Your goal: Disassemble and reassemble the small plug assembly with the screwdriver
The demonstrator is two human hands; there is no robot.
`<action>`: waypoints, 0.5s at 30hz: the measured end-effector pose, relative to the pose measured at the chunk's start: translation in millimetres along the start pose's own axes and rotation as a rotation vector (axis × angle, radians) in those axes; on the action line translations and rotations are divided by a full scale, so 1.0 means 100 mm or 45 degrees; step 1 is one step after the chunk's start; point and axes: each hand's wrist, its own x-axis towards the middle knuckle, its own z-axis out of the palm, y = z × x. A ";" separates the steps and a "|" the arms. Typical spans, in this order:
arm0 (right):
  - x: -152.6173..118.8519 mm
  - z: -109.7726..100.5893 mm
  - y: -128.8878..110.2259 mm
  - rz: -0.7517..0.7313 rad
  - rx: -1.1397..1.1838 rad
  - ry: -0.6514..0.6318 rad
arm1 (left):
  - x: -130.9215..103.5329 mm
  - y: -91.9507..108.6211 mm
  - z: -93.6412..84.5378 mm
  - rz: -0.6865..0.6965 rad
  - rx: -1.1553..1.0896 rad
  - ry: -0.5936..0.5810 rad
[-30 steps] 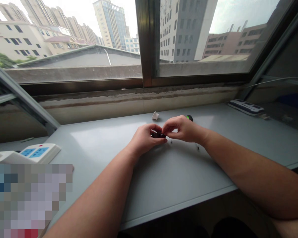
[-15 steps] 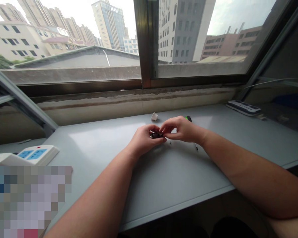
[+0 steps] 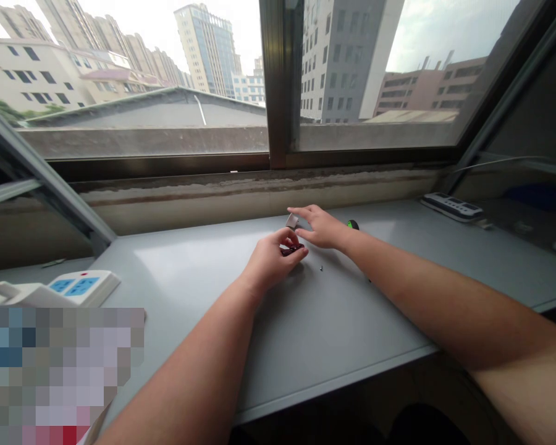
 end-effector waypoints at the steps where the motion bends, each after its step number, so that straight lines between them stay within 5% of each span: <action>1: 0.08 0.03 -0.02 0.015 -0.032 -0.025 | 0.00 -0.01 0.00 0.008 0.000 0.001; 7: 0.30 0.00 -0.11 -0.009 -0.015 0.002 | -0.01 -0.02 -0.03 0.001 -0.027 -0.026; 12: -0.10 -0.23 -0.01 -0.015 0.229 0.074 | -0.03 0.00 -0.02 0.011 -0.100 -0.097; 15: -0.39 -0.31 0.07 -0.081 0.821 0.010 | -0.03 -0.02 0.00 0.014 -0.110 -0.137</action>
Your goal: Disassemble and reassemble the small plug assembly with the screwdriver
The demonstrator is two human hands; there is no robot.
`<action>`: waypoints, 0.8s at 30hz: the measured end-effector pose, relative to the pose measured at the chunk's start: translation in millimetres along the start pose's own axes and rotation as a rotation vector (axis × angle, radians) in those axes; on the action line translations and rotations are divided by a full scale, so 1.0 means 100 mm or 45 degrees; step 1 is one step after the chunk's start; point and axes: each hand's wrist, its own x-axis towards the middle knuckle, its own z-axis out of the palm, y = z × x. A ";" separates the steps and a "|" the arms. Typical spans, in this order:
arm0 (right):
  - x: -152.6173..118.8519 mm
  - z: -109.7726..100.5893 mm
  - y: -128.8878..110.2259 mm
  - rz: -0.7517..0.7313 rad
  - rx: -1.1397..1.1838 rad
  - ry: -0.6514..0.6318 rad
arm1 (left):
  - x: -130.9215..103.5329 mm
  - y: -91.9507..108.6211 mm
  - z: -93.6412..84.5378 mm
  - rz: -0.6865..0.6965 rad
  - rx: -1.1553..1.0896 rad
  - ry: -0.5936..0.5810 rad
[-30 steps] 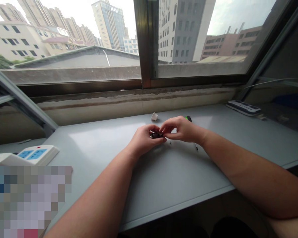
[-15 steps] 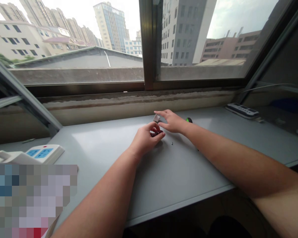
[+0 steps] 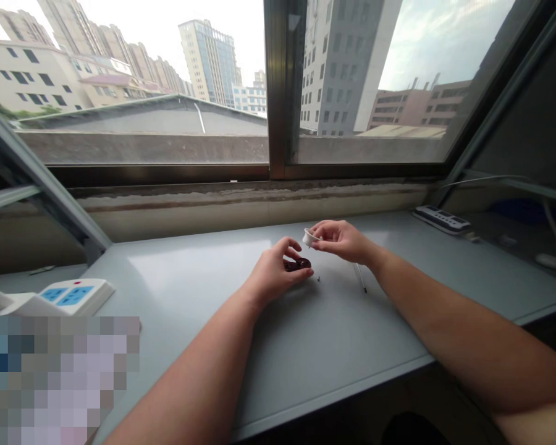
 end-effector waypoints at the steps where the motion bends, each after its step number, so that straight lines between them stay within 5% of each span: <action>1: -0.07 -0.02 0.00 -0.020 0.091 0.013 | 0.00 -0.01 0.00 -0.003 -0.001 -0.005; 11: -0.19 0.03 -0.07 0.073 0.220 -0.268 | 0.03 -0.02 0.02 -0.027 -0.071 0.002; 24: -0.21 0.04 -0.10 0.062 0.113 -0.301 | 0.05 -0.03 0.04 -0.023 -0.104 -0.003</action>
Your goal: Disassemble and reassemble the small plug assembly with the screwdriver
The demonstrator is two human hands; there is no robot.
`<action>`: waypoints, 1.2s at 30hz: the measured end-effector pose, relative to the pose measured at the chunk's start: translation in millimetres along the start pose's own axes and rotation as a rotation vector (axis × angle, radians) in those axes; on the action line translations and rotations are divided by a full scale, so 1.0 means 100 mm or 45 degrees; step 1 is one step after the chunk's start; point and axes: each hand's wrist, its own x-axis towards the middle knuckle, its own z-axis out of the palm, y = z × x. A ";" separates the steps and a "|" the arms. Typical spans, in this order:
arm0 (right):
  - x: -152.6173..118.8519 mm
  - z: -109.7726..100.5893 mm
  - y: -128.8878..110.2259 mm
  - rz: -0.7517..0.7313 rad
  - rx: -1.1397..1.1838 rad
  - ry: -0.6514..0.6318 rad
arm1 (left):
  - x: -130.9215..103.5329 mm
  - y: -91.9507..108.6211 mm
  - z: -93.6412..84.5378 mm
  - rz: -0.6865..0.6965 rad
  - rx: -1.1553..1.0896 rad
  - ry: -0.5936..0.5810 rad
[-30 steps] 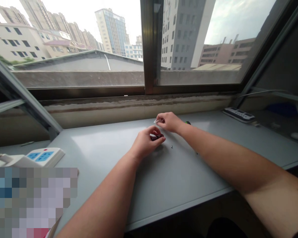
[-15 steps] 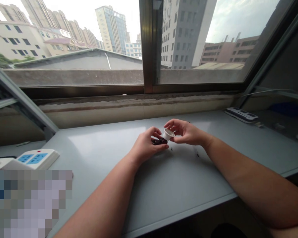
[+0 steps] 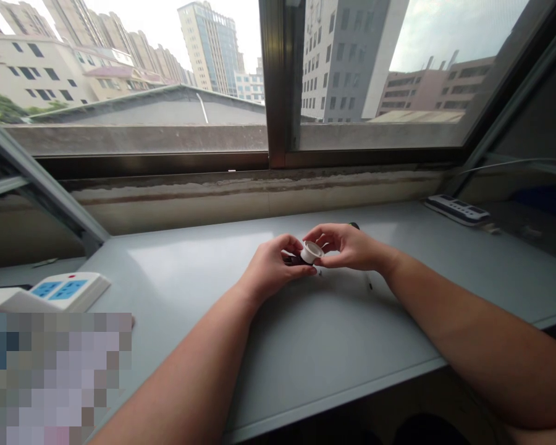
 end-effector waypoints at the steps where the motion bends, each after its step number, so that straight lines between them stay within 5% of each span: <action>1: 0.00 0.00 0.00 -0.002 -0.015 0.003 | 0.00 0.00 0.00 0.002 0.000 -0.002; 22: -0.02 0.02 -0.02 0.118 -0.129 0.033 | 0.02 -0.07 0.01 0.127 0.074 -0.088; 36: 0.00 0.05 -0.13 -0.043 -0.264 0.094 | 0.02 -0.10 0.02 0.262 0.032 -0.041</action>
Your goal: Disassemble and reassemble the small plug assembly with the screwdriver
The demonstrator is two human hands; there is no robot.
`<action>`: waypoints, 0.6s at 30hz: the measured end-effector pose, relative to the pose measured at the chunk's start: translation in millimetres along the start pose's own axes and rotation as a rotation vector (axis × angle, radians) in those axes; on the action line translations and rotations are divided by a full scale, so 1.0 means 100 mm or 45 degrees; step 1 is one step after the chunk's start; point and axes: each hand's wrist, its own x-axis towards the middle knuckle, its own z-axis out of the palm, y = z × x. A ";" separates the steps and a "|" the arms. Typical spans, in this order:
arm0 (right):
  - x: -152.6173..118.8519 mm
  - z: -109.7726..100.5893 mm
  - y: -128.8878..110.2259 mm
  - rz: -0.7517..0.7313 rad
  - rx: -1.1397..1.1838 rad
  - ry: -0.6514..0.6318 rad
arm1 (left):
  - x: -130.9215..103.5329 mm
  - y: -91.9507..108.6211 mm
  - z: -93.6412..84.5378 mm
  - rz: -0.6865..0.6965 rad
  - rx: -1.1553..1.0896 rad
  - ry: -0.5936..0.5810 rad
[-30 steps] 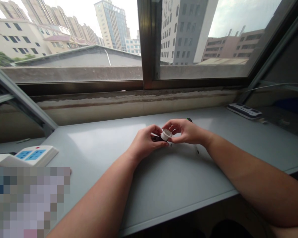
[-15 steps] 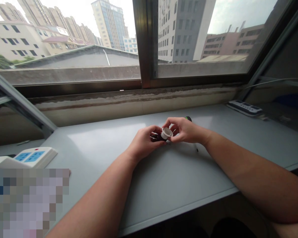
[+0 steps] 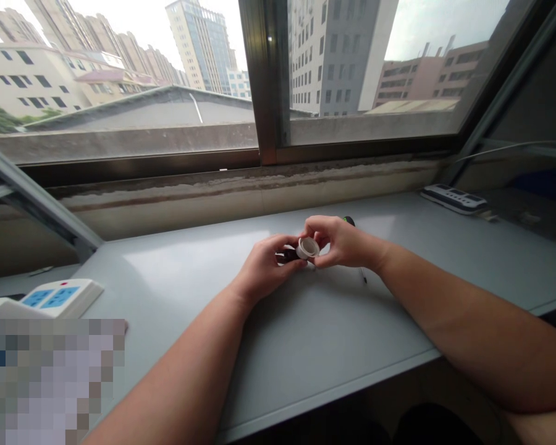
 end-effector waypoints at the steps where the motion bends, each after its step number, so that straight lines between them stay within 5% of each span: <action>1: 0.00 0.00 -0.01 -0.039 -0.048 0.009 | 0.00 0.02 0.00 0.009 -0.016 0.006; 8: -0.06 -0.05 -0.11 -0.263 -0.330 0.042 | 0.01 0.10 -0.01 0.017 0.019 0.053; 18: -0.07 -0.03 -0.06 -0.066 0.308 -0.090 | 0.02 0.15 -0.02 0.121 0.045 0.124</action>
